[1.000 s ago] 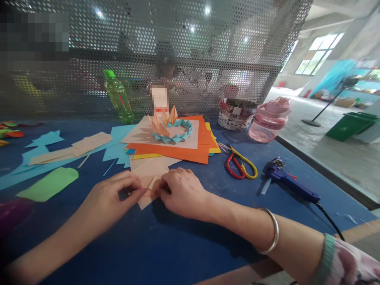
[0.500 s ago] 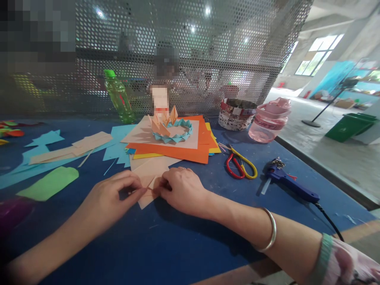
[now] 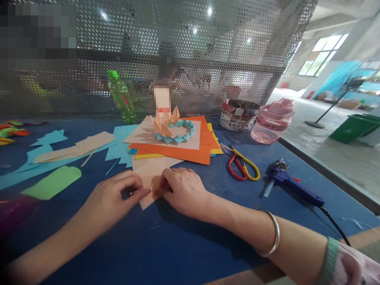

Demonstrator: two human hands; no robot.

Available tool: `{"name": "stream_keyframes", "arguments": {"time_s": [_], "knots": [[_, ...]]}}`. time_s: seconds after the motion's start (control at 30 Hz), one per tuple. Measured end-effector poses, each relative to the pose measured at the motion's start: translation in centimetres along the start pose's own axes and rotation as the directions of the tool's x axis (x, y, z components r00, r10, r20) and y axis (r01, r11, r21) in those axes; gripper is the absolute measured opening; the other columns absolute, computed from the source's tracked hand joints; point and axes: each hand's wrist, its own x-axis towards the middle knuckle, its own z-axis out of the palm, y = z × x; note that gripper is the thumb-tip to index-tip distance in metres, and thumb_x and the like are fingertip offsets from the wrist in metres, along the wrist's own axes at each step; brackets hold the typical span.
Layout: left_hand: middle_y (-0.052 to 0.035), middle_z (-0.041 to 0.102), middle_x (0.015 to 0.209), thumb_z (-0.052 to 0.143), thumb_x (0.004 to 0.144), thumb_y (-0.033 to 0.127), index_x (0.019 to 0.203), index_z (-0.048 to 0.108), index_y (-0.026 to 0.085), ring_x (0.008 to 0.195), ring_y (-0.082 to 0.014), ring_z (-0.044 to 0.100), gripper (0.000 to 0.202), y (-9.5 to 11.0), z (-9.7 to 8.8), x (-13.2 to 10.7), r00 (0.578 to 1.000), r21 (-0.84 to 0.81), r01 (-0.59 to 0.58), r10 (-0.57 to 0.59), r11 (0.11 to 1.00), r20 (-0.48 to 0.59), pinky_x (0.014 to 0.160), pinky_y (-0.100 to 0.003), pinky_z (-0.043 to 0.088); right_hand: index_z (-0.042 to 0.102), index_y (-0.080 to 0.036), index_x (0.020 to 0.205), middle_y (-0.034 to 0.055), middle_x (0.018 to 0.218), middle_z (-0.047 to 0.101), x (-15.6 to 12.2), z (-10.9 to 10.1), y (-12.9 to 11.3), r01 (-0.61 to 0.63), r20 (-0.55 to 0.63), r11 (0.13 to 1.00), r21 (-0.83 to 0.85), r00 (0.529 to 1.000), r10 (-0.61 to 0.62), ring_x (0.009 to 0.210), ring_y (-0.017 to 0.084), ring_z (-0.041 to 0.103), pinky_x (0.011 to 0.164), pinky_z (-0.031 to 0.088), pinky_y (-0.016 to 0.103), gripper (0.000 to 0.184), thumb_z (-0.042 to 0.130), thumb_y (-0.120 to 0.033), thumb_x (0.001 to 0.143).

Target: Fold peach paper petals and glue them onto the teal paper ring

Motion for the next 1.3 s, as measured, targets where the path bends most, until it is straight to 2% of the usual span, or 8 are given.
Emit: {"name": "stream_keyframes", "arguments": {"time_s": [0.17,0.4,0.5,0.7,1.07,1.3], "knots": [[0.0002,0.058,0.073,0.057,0.082,0.032,0.061,0.051,0.02,0.072,-0.0169,0.055,0.025,-0.1,0.1,0.1,1.0,0.004,0.004,-0.004,1.0,-0.002,0.066,-0.03,0.041,0.056,-0.02,0.082,-0.0015,0.074,0.062,0.0,0.2,0.1,0.015,-0.012,1.0,0.012,1.0,-0.015,0.071,0.013,0.053,0.062,0.03,0.024,0.014,0.067,-0.03,0.082],[-0.0026,0.058,0.078,0.066,0.076,0.042,0.057,0.054,0.02,0.081,-0.0218,0.055,0.031,-0.8,0.2,0.2,0.998,0.053,0.032,-0.029,0.998,-0.056,0.075,-0.036,0.043,0.056,-0.019,0.081,-0.0004,0.076,0.062,-0.1,0.1,0.1,0.023,-0.008,1.0,0.003,1.0,-0.023,0.071,0.013,0.054,0.062,0.031,0.024,0.014,0.064,-0.03,0.084],[-0.0028,0.058,0.079,0.068,0.074,0.044,0.056,0.056,0.02,0.082,-0.0231,0.054,0.032,-1.1,0.0,0.2,0.996,0.053,0.081,-0.08,0.995,-0.03,0.077,-0.038,0.042,0.056,-0.019,0.08,0.0003,0.076,0.062,-0.1,0.1,0.1,0.015,-0.002,1.0,-0.007,1.0,-0.015,0.071,0.013,0.054,0.061,0.031,0.024,0.014,0.063,-0.03,0.084],[-0.0024,0.059,0.081,0.061,0.079,0.04,0.061,0.059,0.021,0.083,-0.0239,0.055,0.026,-1.5,-0.6,0.5,0.989,0.039,0.12,-0.123,0.992,0.082,0.078,-0.039,0.04,0.055,-0.019,0.08,-0.0001,0.076,0.062,0.0,-0.1,-0.1,0.002,0.002,1.0,-0.018,1.0,-0.002,0.071,0.012,0.053,0.061,0.031,0.023,0.013,0.062,-0.029,0.084],[-0.0026,0.058,0.081,0.065,0.075,0.046,0.062,0.056,0.022,0.084,-0.0242,0.054,0.029,-1.9,-0.8,0.5,0.991,0.105,0.117,-0.124,0.988,0.058,0.079,-0.039,0.04,0.056,-0.019,0.082,-0.0001,0.078,0.063,0.1,-0.2,-0.1,-0.006,0.02,1.0,-0.003,1.0,0.006,0.072,0.012,0.053,0.06,0.029,0.023,0.01,0.061,-0.028,0.082],[-0.0028,0.056,0.082,0.065,0.074,0.043,0.068,0.054,0.022,0.083,-0.025,0.052,0.024,-2.5,-1.4,0.6,0.99,0.155,0.11,-0.123,0.982,0.075,0.077,-0.039,0.039,0.055,-0.019,0.081,-0.0004,0.077,0.063,0.1,-0.4,-0.1,-0.011,0.032,1.0,0.009,0.999,0.011,0.07,0.012,0.051,0.058,0.027,0.023,0.008,0.061,-0.025,0.081]]}}
